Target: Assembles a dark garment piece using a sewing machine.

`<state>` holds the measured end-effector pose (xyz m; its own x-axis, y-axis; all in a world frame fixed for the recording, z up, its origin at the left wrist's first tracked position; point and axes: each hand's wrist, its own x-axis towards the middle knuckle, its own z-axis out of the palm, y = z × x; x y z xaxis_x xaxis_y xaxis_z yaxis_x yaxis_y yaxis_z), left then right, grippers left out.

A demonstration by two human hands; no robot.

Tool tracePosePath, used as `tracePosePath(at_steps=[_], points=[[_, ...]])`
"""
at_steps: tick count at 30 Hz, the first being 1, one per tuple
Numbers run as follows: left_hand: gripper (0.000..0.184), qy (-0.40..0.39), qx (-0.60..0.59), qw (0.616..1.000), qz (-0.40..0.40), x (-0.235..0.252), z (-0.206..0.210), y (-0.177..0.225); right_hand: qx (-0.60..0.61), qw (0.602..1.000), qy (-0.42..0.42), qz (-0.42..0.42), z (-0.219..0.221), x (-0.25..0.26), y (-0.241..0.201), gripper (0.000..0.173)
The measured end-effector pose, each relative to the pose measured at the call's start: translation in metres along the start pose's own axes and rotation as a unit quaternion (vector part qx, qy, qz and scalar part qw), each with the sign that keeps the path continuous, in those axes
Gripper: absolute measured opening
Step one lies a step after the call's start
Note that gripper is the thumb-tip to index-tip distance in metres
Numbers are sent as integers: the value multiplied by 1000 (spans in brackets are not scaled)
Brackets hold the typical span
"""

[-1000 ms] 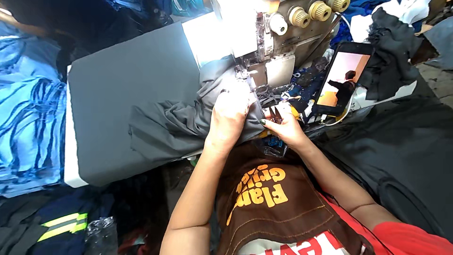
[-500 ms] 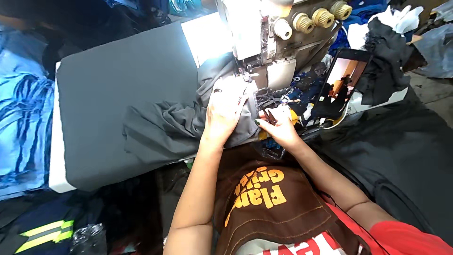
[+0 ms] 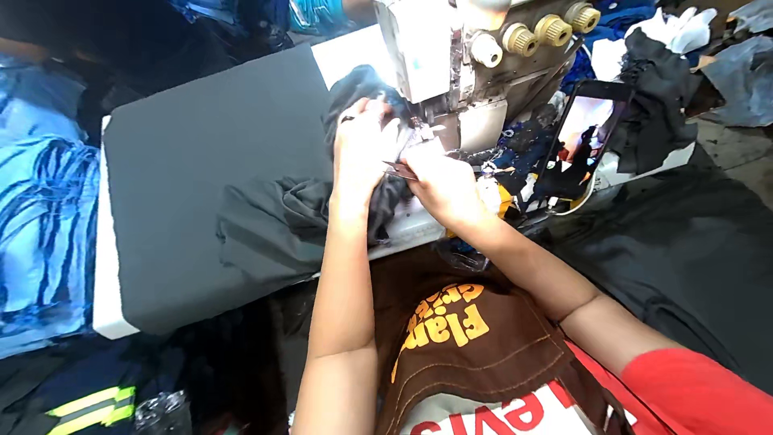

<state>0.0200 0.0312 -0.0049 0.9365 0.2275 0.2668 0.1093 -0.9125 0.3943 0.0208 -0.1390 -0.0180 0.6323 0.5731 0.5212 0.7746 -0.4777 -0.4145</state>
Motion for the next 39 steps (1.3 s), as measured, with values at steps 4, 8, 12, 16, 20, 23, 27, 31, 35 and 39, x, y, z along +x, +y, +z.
tracePosePath(at_steps=[4, 8, 12, 16, 20, 23, 27, 31, 35, 39], points=[[40, 24, -47, 993, -109, -18, -2, 1, 25, 1000, -13, 13, 1, 4, -5, 12], [43, 138, -61, 982, -115, -97, 18, 38, 96, 993, -62, 7, -1, -36, 21, 10], [30, 250, -117, 961, -11, -155, 38, 48, 126, 968, -204, 77, -21, -62, 57, 31], [42, 232, -105, 967, 9, -119, -3, 23, 163, 957, -218, 99, -55, -46, 66, 35], [50, 40, -140, 987, 74, -61, -19, -26, 88, 991, -96, 28, -66, -17, 54, 28], [25, -16, -172, 979, 110, -45, -36, -37, -11, 999, -37, -39, -63, 4, 50, 29], [32, -24, -195, 973, 118, -47, -46, -30, -112, 985, 6, -133, -53, 22, 48, 18], [28, -36, -228, 964, 130, -52, -47, -31, -182, 970, -37, -158, -52, 32, 39, 13], [21, -43, -273, 954, 114, -57, -51, -38, -178, 964, -151, -125, -56, 40, 19, 13], [28, -43, -152, 978, 134, -75, -60, -32, -115, 969, -193, -105, -45, 39, 13, 21]])
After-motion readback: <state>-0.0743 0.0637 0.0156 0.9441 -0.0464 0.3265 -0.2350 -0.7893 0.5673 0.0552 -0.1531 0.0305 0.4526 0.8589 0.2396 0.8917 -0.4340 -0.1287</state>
